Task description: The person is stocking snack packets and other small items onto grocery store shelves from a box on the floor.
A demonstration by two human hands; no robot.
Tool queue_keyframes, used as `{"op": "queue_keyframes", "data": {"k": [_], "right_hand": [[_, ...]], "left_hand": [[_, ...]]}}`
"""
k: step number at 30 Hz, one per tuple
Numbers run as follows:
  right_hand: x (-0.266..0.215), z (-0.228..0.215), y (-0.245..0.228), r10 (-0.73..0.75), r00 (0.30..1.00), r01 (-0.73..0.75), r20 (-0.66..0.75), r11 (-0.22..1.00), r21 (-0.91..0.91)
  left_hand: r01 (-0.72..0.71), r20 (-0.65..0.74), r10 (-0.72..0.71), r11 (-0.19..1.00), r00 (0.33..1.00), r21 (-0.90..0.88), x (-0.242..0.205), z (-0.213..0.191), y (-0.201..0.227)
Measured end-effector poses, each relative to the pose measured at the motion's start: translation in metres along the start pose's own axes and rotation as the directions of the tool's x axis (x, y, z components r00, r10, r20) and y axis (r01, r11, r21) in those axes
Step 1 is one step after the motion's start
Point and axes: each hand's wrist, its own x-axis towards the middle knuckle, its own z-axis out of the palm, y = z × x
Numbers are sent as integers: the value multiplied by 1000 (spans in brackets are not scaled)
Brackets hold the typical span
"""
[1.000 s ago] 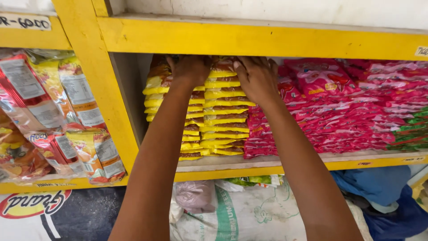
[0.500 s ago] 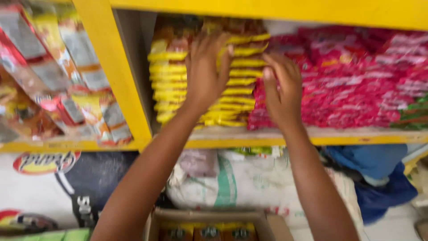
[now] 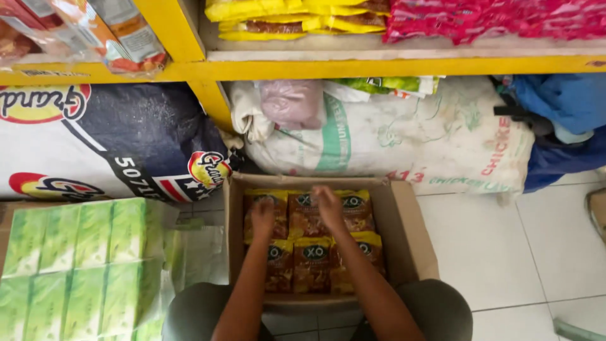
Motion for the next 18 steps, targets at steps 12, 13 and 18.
{"op": "queue_keyframes", "data": {"k": [12,13,18], "right_hand": [[-102,10,139,799,322,-665,508,573,-479],[-107,16,141,796,271,-678,542,557,-479],[-114,34,106,784,229,-706,577,542,-456]], "left_hand": [[-10,498,-135,961,857,277,-87,-11,-76],[2,485,-160,951,860,311,-90,-15,-68],[46,426,-260,892,867,451,-94,-19,-8]]}}
